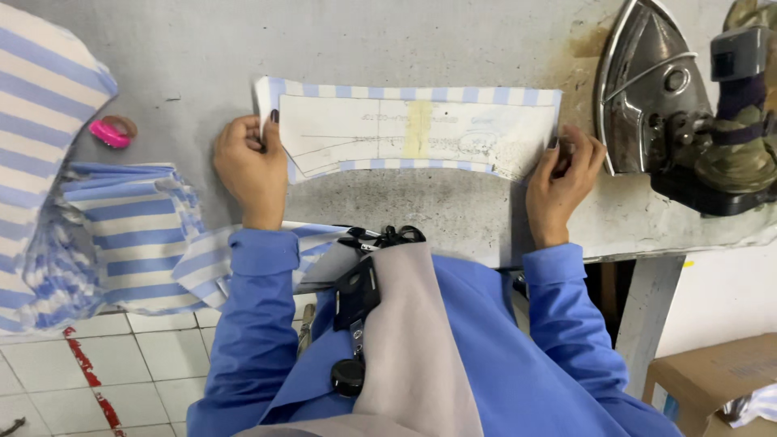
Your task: The person aligns a paper pattern on a piece of blue and white striped fabric, then uses shears to cut the fabric along the pattern's edge. The person repeats this process with another piece of fabric, aligning the pattern and cutting it out.
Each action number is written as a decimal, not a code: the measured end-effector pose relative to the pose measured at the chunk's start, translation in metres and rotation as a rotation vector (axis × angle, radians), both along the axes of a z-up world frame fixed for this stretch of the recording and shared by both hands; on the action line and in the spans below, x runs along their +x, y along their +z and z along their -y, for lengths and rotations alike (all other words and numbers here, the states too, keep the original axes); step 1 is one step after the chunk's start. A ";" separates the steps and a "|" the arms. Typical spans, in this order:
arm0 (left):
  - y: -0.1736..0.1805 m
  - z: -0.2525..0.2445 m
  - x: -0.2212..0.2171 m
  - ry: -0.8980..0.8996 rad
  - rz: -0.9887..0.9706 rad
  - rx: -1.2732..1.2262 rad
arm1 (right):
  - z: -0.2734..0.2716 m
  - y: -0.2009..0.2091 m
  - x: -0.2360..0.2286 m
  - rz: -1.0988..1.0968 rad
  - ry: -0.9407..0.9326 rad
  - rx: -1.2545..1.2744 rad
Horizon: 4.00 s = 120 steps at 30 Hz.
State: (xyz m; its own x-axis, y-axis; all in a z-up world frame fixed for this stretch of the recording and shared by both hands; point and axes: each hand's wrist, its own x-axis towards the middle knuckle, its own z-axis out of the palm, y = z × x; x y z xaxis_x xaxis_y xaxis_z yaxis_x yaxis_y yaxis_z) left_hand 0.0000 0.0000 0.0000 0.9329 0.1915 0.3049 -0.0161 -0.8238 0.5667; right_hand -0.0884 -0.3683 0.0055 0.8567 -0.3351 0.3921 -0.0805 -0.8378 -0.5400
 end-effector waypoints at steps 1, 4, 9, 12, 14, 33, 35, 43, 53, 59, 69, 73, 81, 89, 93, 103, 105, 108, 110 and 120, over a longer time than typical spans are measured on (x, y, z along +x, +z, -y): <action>-0.005 -0.003 -0.002 0.004 0.010 -0.008 | -0.001 0.002 0.000 0.001 0.001 0.026; -0.016 -0.006 -0.002 0.018 0.027 -0.022 | -0.004 0.007 0.001 0.000 -0.004 0.052; -0.012 -0.005 -0.001 0.050 0.038 -0.031 | -0.003 0.009 0.000 -0.001 -0.025 0.074; 0.007 0.002 -0.006 0.061 0.065 -0.040 | -0.003 0.010 0.000 0.013 -0.043 0.080; 0.011 0.010 -0.012 0.050 0.105 -0.011 | -0.004 0.011 0.000 0.028 -0.030 0.079; -0.001 0.000 -0.009 0.011 -0.187 -0.020 | -0.013 0.004 -0.030 -0.135 0.000 -0.143; -0.005 -0.003 -0.006 0.000 -0.236 -0.037 | -0.018 0.007 -0.036 -0.155 0.027 -0.294; -0.008 -0.016 -0.003 -0.074 -0.310 -0.123 | -0.025 0.019 -0.031 -0.277 -0.039 -0.213; 0.009 -0.012 -0.002 -0.029 -0.458 -0.150 | -0.016 0.026 -0.005 -0.467 -0.028 -0.248; 0.010 -0.013 -0.001 -0.042 -0.469 -0.090 | -0.003 0.022 -0.007 -0.473 0.009 -0.004; 0.027 -0.004 -0.003 -0.095 -0.463 -0.157 | -0.009 0.017 -0.040 -0.255 -0.043 -0.010; 0.035 0.001 -0.001 -0.056 -0.529 -0.148 | -0.013 0.019 -0.031 -0.335 -0.079 -0.105; 0.032 0.000 -0.001 -0.029 -0.550 -0.170 | -0.016 0.020 -0.027 -0.342 -0.115 -0.099; 0.033 0.000 -0.001 -0.065 -0.509 -0.156 | -0.019 0.030 -0.015 -0.318 -0.107 0.032; 0.023 -0.003 -0.002 -0.073 -0.424 -0.177 | -0.018 0.043 0.003 -0.281 -0.100 -0.018; 0.019 -0.002 -0.004 -0.025 -0.247 -0.106 | -0.002 0.031 0.002 -0.341 -0.152 0.108; 0.044 -0.002 -0.013 -0.002 -0.192 -0.085 | -0.004 0.058 -0.007 -0.307 -0.082 0.100; 0.078 -0.008 -0.040 -0.094 -0.475 -0.311 | 0.002 0.097 -0.028 -0.695 -0.054 0.071; 0.070 -0.021 -0.059 -0.209 -0.768 -0.258 | 0.008 0.105 -0.038 -1.270 -0.170 -0.031; 0.060 -0.085 -0.117 -0.348 -0.686 -0.019 | -0.050 0.057 0.044 -0.559 0.314 0.076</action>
State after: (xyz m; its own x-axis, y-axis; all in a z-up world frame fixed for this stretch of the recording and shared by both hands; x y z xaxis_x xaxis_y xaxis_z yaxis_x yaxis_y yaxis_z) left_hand -0.1168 0.0848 0.0600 0.9196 -0.1481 -0.3639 0.0874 -0.8258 0.5571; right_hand -0.0444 -0.3183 0.0622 0.9866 -0.0449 -0.1569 -0.1246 -0.8283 -0.5463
